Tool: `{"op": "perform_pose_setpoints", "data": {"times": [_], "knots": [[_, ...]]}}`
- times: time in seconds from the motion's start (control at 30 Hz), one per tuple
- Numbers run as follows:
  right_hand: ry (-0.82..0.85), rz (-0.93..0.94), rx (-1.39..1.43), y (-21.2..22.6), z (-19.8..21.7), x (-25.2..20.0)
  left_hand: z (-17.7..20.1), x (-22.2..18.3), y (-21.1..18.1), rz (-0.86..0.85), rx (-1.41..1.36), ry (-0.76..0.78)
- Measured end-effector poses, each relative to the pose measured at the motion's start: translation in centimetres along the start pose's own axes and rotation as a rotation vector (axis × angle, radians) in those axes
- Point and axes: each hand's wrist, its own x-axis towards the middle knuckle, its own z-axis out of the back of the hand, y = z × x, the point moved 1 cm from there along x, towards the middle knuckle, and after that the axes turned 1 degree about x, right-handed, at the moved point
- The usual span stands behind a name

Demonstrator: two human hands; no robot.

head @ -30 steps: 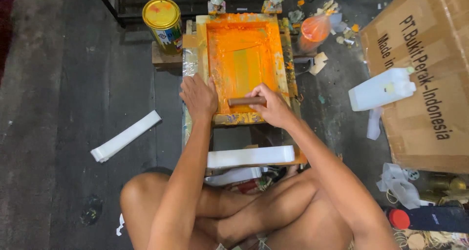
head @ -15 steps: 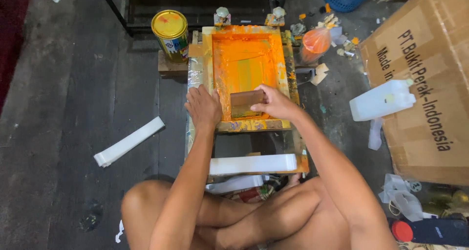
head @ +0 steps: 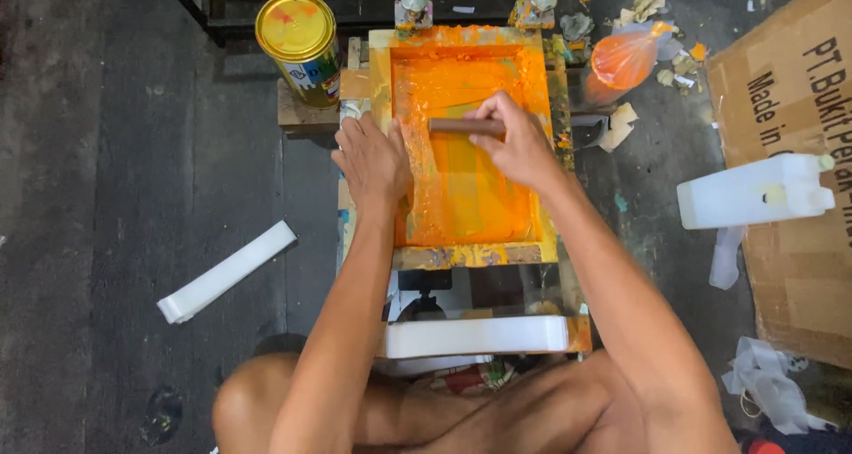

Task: Manually screen printing orange ink onto white labels and peeling them from the press

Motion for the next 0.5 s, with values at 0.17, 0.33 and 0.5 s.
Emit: {"op": "perform_pose_setpoints", "data": {"times": [0.17, 0.33, 0.5], "knots": [[0.023, 0.047, 0.057, 0.7, -0.7, -3.9, 0.8, -1.0, 0.0, -0.025, -0.073, 0.016], [0.048, -0.014, 0.127, 3.7, -0.7, -8.8, 0.4, -4.0, 0.9, -0.022, -0.09, -0.023], [0.133, -0.171, -0.003, 7.4, 0.0, -12.4, -0.5, -7.3, 3.0, -0.003, -0.017, -0.001]]}}
